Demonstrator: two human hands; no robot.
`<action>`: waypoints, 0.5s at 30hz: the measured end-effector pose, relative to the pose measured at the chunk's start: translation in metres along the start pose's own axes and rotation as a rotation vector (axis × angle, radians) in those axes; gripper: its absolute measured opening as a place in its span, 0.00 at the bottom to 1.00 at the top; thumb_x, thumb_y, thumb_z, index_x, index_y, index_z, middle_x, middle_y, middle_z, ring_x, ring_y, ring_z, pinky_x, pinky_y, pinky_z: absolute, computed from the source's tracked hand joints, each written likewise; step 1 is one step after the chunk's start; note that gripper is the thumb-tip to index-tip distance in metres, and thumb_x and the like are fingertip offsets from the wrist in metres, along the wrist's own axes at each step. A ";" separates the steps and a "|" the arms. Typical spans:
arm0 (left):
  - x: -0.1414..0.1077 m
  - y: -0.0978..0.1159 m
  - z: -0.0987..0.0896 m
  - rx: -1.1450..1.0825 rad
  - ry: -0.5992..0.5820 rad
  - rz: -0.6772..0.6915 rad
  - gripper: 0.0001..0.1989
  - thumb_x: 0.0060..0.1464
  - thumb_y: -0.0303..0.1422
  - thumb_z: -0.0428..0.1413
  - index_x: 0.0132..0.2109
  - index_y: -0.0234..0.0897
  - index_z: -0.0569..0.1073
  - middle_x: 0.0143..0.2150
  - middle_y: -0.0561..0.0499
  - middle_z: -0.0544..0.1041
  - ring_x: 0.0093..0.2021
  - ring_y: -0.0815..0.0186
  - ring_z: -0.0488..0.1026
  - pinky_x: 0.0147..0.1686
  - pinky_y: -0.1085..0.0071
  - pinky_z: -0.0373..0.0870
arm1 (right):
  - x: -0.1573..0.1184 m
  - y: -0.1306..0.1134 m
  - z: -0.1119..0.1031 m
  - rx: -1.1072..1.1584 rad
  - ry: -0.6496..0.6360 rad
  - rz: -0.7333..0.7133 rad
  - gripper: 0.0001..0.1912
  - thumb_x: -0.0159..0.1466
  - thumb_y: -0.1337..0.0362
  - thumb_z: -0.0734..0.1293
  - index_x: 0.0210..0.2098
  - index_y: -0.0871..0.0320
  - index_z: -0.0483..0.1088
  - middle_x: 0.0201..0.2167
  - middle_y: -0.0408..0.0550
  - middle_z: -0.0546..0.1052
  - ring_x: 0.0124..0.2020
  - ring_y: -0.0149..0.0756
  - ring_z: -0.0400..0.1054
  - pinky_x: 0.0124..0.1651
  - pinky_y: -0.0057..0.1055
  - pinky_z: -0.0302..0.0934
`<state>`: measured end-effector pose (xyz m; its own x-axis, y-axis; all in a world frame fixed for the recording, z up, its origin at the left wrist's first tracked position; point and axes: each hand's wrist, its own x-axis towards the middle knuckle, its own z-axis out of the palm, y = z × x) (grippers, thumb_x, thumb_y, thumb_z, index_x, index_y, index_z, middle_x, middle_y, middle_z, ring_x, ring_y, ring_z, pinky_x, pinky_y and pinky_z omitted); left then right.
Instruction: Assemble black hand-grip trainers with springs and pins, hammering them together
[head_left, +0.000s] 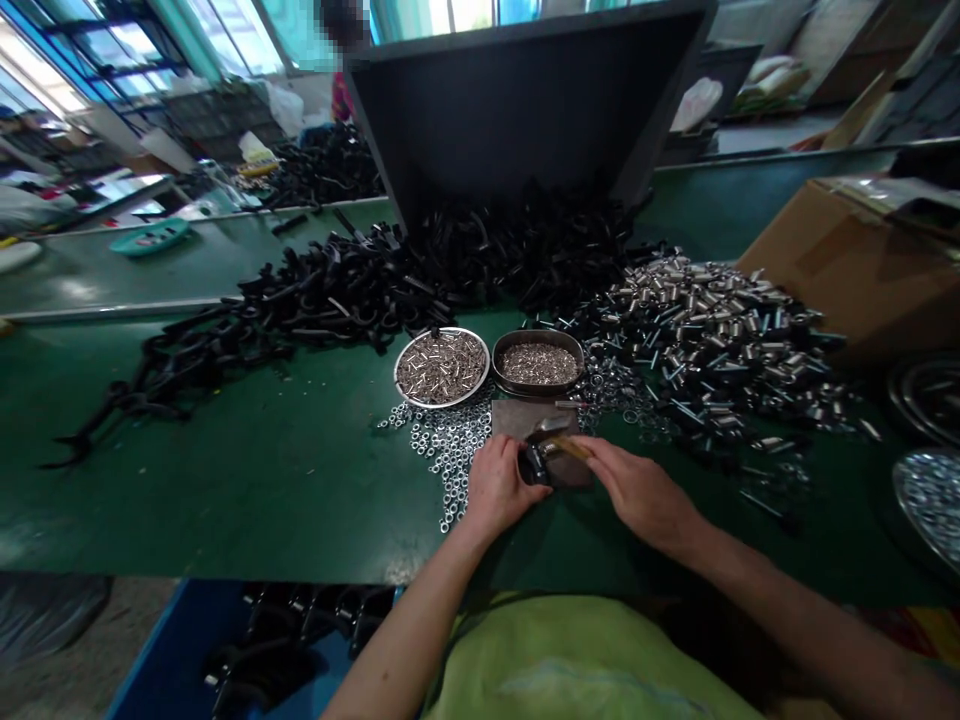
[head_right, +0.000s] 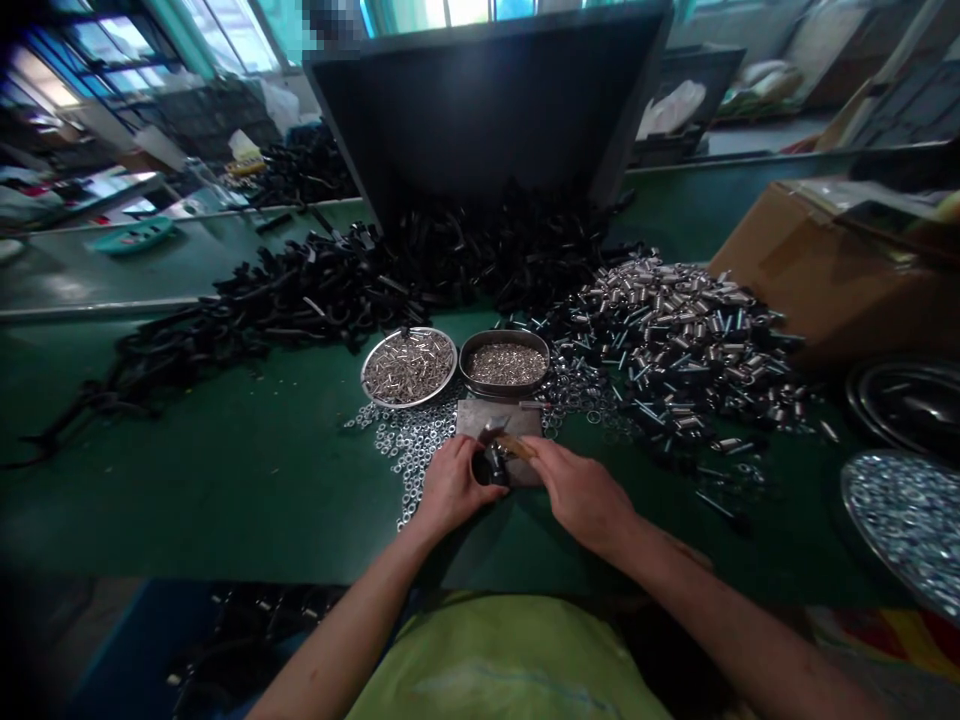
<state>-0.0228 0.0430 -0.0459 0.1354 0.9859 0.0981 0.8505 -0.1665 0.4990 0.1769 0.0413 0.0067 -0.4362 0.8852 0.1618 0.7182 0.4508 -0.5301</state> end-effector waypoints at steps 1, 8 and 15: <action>0.000 0.000 0.000 -0.004 0.001 0.005 0.28 0.33 0.41 0.67 0.42 0.39 0.68 0.43 0.49 0.70 0.45 0.57 0.67 0.44 0.60 0.65 | -0.001 -0.002 -0.003 0.009 0.067 -0.022 0.18 0.67 0.64 0.52 0.54 0.55 0.63 0.44 0.51 0.77 0.43 0.39 0.73 0.44 0.37 0.68; 0.001 0.000 -0.001 0.004 -0.008 -0.003 0.28 0.33 0.41 0.67 0.42 0.38 0.68 0.42 0.48 0.71 0.44 0.56 0.67 0.44 0.59 0.65 | -0.007 0.014 0.016 -0.187 -0.020 -0.010 0.17 0.67 0.64 0.53 0.52 0.52 0.65 0.40 0.48 0.79 0.34 0.38 0.74 0.34 0.32 0.68; -0.002 0.003 -0.002 -0.104 0.037 -0.084 0.27 0.35 0.40 0.67 0.43 0.37 0.67 0.41 0.47 0.71 0.44 0.56 0.68 0.44 0.58 0.65 | -0.045 0.062 0.013 -0.548 0.119 0.101 0.21 0.68 0.60 0.53 0.55 0.59 0.65 0.39 0.52 0.77 0.34 0.40 0.73 0.29 0.33 0.64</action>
<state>-0.0213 0.0407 -0.0430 0.0454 0.9955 0.0834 0.8006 -0.0862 0.5929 0.2338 0.0275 -0.0443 -0.3094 0.9195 0.2423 0.9434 0.3289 -0.0432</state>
